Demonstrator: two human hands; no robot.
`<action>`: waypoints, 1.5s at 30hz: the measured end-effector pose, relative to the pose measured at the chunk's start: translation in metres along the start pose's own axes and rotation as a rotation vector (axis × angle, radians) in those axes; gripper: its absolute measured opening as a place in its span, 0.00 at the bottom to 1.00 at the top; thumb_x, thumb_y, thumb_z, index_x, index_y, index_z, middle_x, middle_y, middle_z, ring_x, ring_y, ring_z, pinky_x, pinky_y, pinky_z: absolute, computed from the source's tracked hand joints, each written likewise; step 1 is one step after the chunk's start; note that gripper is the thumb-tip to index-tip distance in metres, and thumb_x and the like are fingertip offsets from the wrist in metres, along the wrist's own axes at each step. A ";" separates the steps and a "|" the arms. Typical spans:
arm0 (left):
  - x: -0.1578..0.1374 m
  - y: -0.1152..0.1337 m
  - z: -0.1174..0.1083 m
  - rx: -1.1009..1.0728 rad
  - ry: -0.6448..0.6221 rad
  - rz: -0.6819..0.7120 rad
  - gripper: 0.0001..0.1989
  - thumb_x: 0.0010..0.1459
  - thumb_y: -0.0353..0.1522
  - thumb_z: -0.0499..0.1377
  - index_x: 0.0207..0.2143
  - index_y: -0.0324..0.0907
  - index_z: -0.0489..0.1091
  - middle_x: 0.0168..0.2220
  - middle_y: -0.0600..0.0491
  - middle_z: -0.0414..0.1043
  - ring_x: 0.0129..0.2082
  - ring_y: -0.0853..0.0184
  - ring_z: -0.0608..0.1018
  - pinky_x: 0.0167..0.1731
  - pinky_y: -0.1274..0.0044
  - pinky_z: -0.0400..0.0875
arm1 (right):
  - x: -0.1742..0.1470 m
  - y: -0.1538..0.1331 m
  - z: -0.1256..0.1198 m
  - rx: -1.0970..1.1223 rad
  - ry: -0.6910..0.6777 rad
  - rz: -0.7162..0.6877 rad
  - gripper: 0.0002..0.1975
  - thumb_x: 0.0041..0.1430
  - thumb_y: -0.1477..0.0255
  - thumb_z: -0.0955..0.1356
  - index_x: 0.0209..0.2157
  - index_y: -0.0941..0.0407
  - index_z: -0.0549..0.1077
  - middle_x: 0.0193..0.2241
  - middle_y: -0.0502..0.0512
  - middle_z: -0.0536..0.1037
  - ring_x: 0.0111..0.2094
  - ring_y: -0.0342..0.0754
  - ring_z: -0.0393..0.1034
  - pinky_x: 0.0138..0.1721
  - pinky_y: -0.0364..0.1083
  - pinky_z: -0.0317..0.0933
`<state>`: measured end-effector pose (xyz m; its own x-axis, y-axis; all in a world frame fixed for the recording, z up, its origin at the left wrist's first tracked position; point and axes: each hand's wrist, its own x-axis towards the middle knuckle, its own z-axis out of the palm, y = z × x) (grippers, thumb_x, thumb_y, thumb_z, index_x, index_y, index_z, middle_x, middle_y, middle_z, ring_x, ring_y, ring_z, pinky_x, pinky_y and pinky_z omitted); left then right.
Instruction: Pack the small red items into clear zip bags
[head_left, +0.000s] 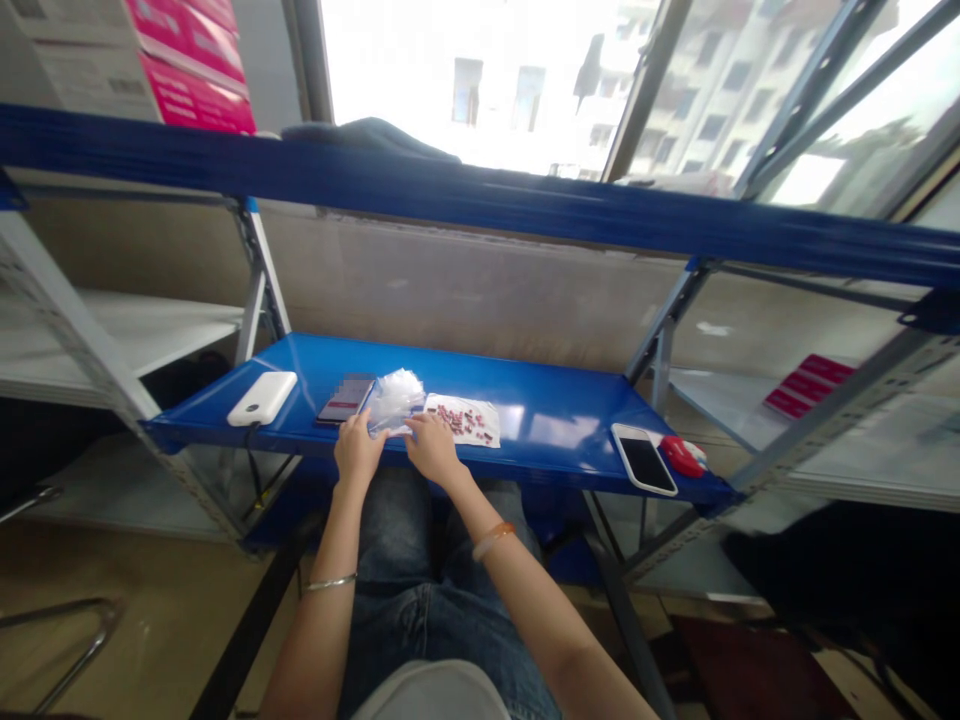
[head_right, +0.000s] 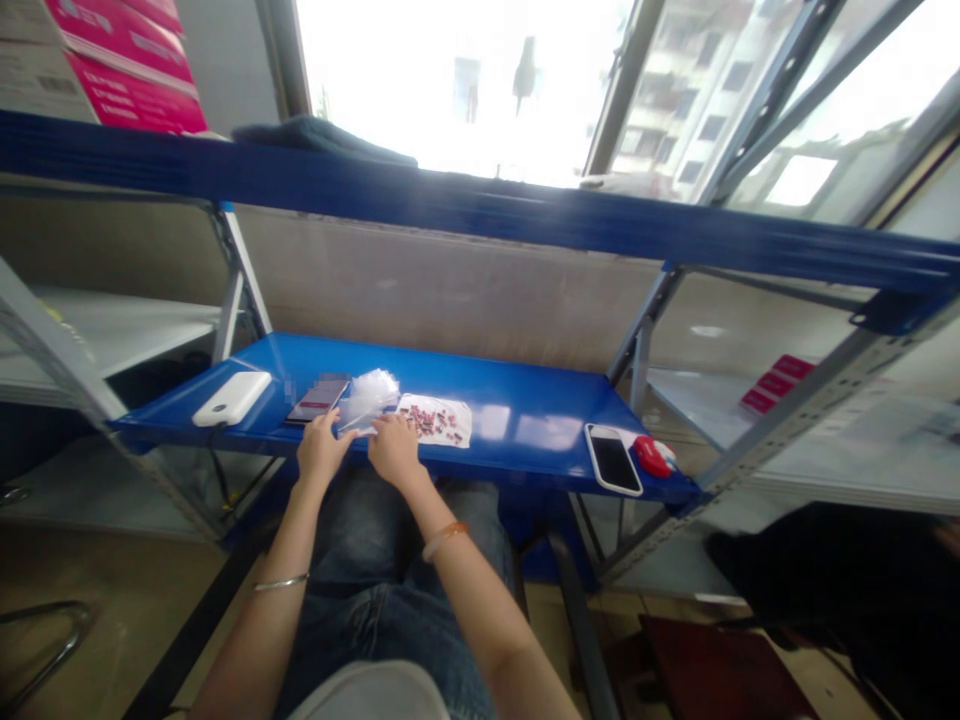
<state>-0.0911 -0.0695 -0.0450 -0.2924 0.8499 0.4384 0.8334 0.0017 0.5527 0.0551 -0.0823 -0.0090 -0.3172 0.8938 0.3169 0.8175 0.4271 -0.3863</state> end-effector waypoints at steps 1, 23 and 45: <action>-0.001 0.000 0.002 0.024 0.025 -0.002 0.27 0.51 0.35 0.60 0.54 0.40 0.64 0.48 0.40 0.70 0.50 0.50 0.70 0.43 0.67 0.68 | -0.003 -0.003 0.004 -0.027 -0.048 -0.037 0.15 0.60 0.72 0.61 0.46 0.56 0.73 0.50 0.60 0.72 0.53 0.55 0.61 0.52 0.54 0.55; -0.038 -0.005 -0.016 -0.330 0.411 0.099 0.12 0.58 0.39 0.52 0.33 0.41 0.70 0.23 0.54 0.69 0.24 0.69 0.70 0.32 0.79 0.65 | -0.081 0.170 -0.121 -0.372 0.331 0.700 0.25 0.60 0.64 0.61 0.55 0.63 0.63 0.54 0.71 0.66 0.55 0.63 0.59 0.51 0.60 0.54; -0.119 -0.008 0.074 0.058 -0.868 0.164 0.11 0.58 0.35 0.52 0.34 0.45 0.75 0.35 0.53 0.78 0.37 0.65 0.78 0.32 0.79 0.62 | -0.121 0.272 -0.141 -0.438 0.366 1.155 0.35 0.49 0.51 0.66 0.47 0.68 0.72 0.52 0.79 0.63 0.54 0.69 0.56 0.50 0.66 0.51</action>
<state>-0.0280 -0.1320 -0.1540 0.2725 0.9418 -0.1970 0.8628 -0.1485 0.4833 0.3837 -0.0939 -0.0304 0.7689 0.5944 0.2355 0.6392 -0.7075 -0.3012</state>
